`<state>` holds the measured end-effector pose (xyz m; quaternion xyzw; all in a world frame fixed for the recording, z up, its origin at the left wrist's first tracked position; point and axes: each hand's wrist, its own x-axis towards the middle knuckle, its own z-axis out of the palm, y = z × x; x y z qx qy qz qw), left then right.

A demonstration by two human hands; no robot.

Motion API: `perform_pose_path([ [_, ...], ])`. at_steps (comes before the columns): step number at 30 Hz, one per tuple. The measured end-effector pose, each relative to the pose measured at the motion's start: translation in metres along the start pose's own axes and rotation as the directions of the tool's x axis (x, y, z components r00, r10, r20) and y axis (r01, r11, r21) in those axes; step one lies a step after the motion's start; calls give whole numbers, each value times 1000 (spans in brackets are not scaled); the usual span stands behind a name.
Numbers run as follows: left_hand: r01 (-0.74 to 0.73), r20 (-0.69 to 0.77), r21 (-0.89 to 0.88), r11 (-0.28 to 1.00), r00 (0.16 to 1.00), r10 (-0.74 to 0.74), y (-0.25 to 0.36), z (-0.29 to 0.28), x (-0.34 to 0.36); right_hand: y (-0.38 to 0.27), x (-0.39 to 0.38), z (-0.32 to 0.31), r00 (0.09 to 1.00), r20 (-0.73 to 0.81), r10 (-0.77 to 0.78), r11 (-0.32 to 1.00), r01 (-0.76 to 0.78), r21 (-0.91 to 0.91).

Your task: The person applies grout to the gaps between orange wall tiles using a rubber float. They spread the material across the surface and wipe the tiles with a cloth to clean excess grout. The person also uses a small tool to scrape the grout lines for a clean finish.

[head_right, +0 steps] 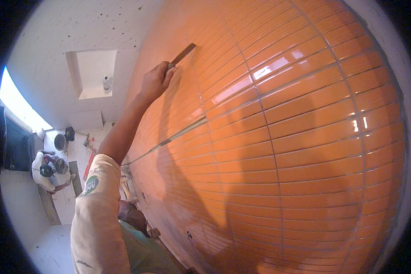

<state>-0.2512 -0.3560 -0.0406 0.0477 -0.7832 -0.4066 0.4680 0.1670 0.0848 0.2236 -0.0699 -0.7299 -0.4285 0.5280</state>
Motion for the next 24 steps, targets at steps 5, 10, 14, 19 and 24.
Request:
perform_pose_path([
  [5,-3,126,76,997,992,-7,-8,-17,9,-12,3,-3,1000,-3,26,1000,-26,16],
  [10,9,287,168,986,956,-58,-30,-67,6,-11,7,-4,1000,8,17,1000,-17,21],
  [14,184,85,107,977,977,-194,-31,-102,13,-11,8,-12,999,21,33,999,-33,20],
  [19,117,96,54,992,988,-122,-17,-77,5,-14,18,-22,1000,-12,7,1000,-7,-1],
  [24,110,201,69,992,972,-122,-17,-45,15,-7,7,-19,999,30,34,999,-34,18],
])
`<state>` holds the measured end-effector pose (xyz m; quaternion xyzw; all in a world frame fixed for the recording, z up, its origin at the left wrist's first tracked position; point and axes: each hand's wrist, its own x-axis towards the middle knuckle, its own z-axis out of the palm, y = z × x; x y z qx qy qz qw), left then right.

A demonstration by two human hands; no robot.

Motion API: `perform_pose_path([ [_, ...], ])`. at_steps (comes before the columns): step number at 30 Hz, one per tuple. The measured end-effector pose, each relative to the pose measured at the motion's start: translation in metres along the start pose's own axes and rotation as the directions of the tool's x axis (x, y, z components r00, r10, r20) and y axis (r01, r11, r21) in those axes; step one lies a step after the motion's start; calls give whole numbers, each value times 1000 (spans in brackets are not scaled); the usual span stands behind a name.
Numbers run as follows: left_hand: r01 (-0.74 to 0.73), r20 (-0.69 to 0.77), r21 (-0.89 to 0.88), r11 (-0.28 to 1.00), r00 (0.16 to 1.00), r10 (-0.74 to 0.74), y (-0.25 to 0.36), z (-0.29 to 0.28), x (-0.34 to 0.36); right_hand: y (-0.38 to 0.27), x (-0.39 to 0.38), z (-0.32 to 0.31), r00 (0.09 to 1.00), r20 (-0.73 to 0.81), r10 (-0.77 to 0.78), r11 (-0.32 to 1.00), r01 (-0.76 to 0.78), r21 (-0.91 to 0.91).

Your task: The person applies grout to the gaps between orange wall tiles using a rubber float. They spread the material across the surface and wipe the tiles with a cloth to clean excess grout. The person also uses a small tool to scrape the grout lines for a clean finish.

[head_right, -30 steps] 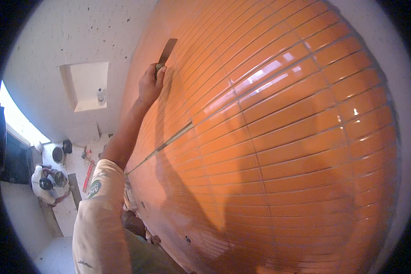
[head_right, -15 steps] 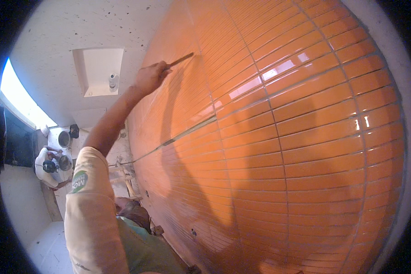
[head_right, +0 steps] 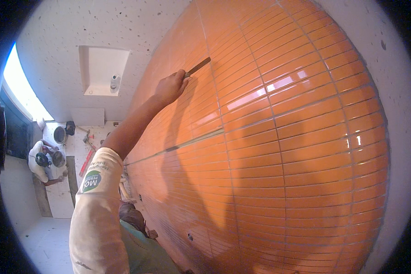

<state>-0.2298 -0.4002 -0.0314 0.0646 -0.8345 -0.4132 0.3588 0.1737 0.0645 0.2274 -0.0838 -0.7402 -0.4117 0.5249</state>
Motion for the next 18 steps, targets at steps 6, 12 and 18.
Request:
perform_pose_path([
  [6,-20,39,46,999,999,18,-2,0,14,-3,1,-2,999,41,10,1000,-10,-3],
  [12,-111,61,61,992,992,107,-8,-8,20,-4,1,-4,999,33,39,999,-39,0],
  [18,-39,-48,-55,998,998,36,-25,25,20,-11,6,-2,999,-2,41,999,-41,6],
])
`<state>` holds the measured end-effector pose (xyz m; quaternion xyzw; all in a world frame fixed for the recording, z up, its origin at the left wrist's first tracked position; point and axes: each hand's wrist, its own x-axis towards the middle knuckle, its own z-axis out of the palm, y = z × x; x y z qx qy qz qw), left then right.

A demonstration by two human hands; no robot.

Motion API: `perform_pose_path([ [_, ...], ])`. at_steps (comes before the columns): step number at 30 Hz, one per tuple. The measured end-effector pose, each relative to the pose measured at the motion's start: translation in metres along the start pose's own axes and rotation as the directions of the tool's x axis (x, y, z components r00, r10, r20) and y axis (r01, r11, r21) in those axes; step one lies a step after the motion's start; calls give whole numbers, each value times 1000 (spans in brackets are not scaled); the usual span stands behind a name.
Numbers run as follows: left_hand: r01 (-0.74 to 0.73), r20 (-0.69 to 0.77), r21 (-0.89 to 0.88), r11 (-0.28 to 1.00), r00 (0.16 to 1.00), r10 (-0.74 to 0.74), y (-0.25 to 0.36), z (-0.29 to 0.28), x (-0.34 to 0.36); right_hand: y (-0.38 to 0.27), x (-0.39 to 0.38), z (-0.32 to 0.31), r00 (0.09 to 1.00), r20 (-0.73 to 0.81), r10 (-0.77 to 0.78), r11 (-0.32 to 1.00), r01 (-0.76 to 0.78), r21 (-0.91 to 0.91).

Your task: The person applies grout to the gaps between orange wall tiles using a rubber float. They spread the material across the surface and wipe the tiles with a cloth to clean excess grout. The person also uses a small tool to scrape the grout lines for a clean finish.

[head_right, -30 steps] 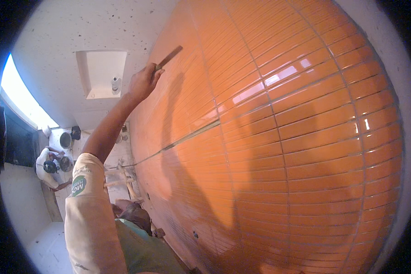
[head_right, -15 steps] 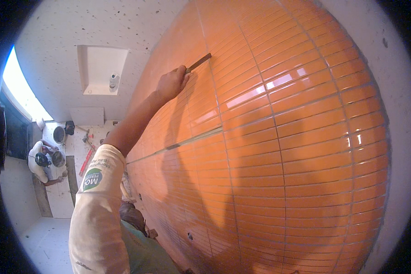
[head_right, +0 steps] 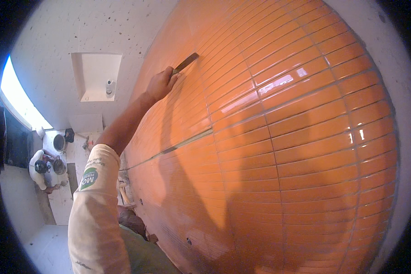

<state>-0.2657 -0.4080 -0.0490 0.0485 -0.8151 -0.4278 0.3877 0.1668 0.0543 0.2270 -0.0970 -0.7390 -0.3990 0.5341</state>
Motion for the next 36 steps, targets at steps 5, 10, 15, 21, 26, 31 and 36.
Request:
perform_pose_path([
  [5,45,-77,-191,981,995,-61,4,29,-11,9,4,-3,997,-17,-69,997,69,-18],
  [10,-31,-148,-287,957,989,-12,96,20,63,-1,-1,-7,999,-18,-50,996,49,-80],
  [15,-255,-473,-604,755,877,-82,158,-24,141,10,5,-11,997,-50,-58,996,54,-77],
  [21,44,-306,-191,981,946,-102,46,-16,40,-3,7,-8,999,-34,-21,1000,20,-16],
  [26,96,-207,-202,975,969,-138,13,17,-18,-5,6,4,996,-52,-70,997,71,20],
  [31,103,-129,-171,980,984,-126,16,25,-20,1,1,3,998,-30,-59,998,59,5],
  [36,45,-111,-124,991,992,-59,11,10,-12,3,-3,-3,998,-32,-61,998,60,-35],
])
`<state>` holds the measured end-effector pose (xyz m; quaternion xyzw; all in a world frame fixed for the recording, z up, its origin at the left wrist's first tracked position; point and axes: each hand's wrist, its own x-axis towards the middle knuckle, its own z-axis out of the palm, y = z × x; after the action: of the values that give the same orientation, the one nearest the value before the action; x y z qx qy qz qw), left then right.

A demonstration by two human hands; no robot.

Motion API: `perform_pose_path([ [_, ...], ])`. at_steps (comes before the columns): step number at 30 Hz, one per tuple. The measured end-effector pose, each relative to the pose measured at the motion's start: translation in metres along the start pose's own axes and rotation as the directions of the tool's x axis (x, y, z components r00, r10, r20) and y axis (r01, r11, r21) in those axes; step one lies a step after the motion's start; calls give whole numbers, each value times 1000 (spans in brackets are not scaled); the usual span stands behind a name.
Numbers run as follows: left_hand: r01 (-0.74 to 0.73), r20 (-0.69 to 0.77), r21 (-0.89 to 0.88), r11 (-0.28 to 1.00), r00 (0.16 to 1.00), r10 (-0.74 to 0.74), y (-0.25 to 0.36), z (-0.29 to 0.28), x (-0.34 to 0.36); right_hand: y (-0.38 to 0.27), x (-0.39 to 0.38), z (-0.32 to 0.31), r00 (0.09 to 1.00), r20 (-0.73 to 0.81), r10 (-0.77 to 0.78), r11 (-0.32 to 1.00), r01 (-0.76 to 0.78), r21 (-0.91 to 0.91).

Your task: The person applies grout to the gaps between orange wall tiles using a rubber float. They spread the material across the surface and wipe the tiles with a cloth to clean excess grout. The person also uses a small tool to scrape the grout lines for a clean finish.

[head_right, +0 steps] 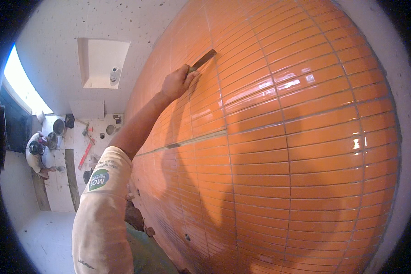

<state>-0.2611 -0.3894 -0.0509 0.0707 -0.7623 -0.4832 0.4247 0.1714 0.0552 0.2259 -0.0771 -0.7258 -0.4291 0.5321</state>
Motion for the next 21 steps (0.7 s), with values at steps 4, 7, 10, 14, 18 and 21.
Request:
perform_pose_path([
  [4,-56,49,17,998,997,55,-8,-9,7,5,0,0,999,0,-33,999,33,-17],
  [7,-28,61,-26,999,998,29,-15,1,5,1,3,-3,1000,-18,-19,1000,19,-6],
  [10,-9,8,-99,995,1000,10,8,14,23,-4,5,-9,999,-33,-9,1000,8,-11],
  [14,-122,-278,-213,969,959,60,105,20,89,11,-10,-7,999,-32,-16,1000,15,-16],
  [18,-144,-560,-391,909,821,-111,117,6,70,20,-19,1,999,-35,1,1000,-1,-21],
  [21,-64,-515,-232,971,855,-67,65,1,38,16,-19,6,1000,-28,4,1000,-3,15],
])
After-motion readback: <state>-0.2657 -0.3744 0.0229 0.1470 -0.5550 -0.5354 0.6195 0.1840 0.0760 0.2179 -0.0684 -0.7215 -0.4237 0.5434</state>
